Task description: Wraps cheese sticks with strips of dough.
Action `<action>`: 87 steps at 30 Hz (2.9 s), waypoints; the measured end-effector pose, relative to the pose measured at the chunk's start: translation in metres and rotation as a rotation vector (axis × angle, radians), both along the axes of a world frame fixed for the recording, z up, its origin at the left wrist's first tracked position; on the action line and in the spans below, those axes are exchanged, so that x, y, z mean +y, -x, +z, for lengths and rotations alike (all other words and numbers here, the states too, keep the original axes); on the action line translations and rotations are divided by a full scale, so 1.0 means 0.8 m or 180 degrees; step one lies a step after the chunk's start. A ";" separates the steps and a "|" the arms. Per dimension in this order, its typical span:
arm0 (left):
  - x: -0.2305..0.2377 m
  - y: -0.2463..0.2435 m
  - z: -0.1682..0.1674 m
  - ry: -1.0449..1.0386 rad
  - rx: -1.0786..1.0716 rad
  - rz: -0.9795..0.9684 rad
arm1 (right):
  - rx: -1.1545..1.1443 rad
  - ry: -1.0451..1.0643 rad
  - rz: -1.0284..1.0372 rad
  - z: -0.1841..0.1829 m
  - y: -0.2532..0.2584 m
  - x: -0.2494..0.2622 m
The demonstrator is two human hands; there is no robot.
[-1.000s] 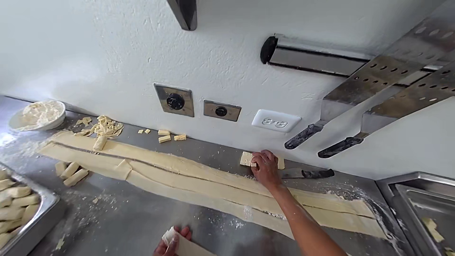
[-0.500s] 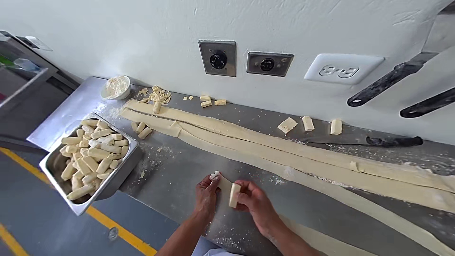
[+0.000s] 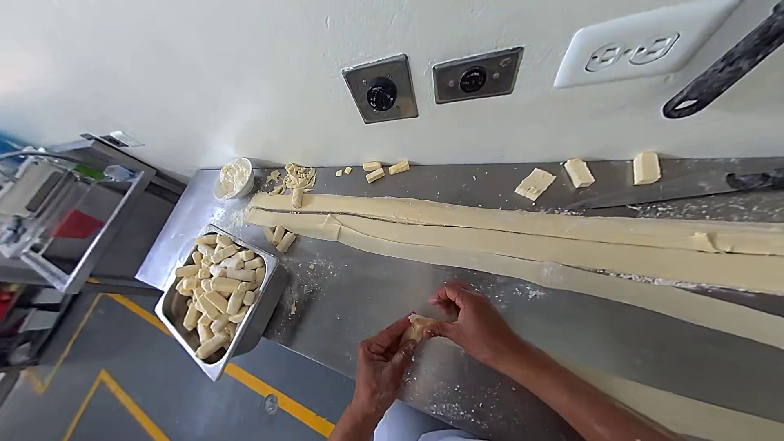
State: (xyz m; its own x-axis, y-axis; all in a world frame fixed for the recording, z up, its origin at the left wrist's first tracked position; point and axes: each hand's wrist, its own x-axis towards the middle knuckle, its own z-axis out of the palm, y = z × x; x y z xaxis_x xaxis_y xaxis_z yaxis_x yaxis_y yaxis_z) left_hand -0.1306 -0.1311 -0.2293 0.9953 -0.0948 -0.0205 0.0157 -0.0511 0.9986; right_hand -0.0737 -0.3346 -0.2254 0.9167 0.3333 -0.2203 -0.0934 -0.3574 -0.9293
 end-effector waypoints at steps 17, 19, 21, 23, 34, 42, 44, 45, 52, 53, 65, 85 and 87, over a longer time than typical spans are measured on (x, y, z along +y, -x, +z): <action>0.033 -0.051 -0.080 -0.2402 -0.1049 0.0212 | 0.1640 0.0190 0.2147 0.023 0.039 -0.046; 0.028 -0.050 -0.087 -0.2523 -0.1262 0.0111 | 0.1432 0.0246 0.2173 0.026 0.043 -0.046; 0.021 -0.050 -0.087 -0.2628 -0.1335 0.0199 | 0.1218 0.0351 0.2272 0.027 0.047 -0.048; 0.016 -0.050 -0.085 -0.2775 -0.1446 0.0174 | 0.0993 0.0490 0.2432 0.028 0.050 -0.050; 0.002 -0.052 -0.075 -0.2474 -0.1319 0.0088 | 0.0756 0.0602 0.2364 0.033 0.061 -0.055; 0.001 -0.042 -0.072 -0.2573 -0.1267 -0.0151 | 0.0858 0.0462 0.2417 0.018 0.065 -0.053; -0.007 -0.045 -0.082 -0.2529 -0.1317 -0.0027 | 0.0871 0.0363 0.2411 0.016 0.062 -0.045; -0.012 -0.047 -0.081 -0.2526 -0.1326 0.0032 | 0.0869 0.0304 0.2429 0.013 0.063 -0.041; -0.012 -0.047 -0.075 -0.2665 -0.1519 -0.0464 | 0.0872 0.0154 0.2340 -0.003 0.065 -0.044; -0.009 -0.048 -0.074 -0.2601 -0.1455 -0.0403 | 0.0855 0.0099 0.2260 -0.006 0.067 -0.045; -0.016 -0.046 -0.073 -0.2618 -0.1495 -0.0578 | 0.1189 -0.0209 0.1903 -0.016 0.078 -0.048; -0.040 -0.048 -0.076 -0.2411 -0.1424 -0.0204 | 0.2199 -0.1067 0.0497 -0.039 0.073 -0.043; -0.036 -0.045 -0.075 -0.2620 -0.1533 -0.0436 | 0.2244 -0.1107 0.0461 -0.039 0.070 -0.042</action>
